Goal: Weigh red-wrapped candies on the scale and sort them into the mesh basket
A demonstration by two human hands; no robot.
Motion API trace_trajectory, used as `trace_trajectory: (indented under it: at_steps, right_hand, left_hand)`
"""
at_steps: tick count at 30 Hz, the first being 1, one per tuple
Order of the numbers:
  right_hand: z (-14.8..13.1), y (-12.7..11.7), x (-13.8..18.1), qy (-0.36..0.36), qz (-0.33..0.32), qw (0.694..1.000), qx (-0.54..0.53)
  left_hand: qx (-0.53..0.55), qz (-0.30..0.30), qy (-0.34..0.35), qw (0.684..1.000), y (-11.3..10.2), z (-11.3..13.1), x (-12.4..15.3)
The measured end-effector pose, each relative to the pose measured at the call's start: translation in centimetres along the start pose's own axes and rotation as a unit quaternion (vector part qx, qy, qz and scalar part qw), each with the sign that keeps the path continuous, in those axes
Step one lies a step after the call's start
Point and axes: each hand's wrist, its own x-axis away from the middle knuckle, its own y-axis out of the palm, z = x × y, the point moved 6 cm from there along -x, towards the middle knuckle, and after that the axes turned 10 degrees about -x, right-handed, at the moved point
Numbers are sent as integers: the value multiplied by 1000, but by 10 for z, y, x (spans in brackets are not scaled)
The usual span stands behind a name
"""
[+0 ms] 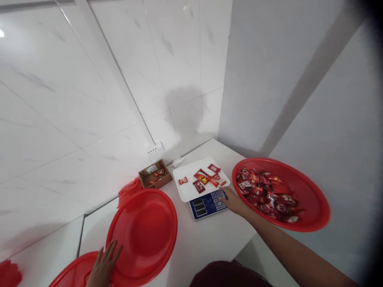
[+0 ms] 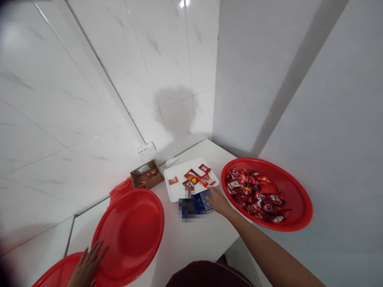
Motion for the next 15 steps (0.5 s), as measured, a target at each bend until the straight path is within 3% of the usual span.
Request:
trace_trajectory:
  at_steps: [5, 7, 10, 12, 14, 15]
  right_hand:
    - [-21, 11, -34, -34, 13, 981, 191]
    - [-26, 14, -43, -33, 19, 972, 230]
    - [-28, 15, -49, -27, 29, 968, 249]
    - [-30, 13, -51, -26, 36, 965, 257]
    - [-34, 10, -51, -32, 42, 965, 255]
    - [-37, 9, -51, -37, 45, 966, 250]
  left_hand:
    - [7, -25, -107, 994, -40, -16, -30]
    - [73, -17, -128, 989, -63, -6, -39]
    - [280, -22, -66, 957, -96, 50, -50]
    - [332, -33, -26, 942, -112, 100, -52]
    - [439, -56, 35, 896, -120, 153, -50]
    - [471, -64, 35, 879, -121, 171, -48]
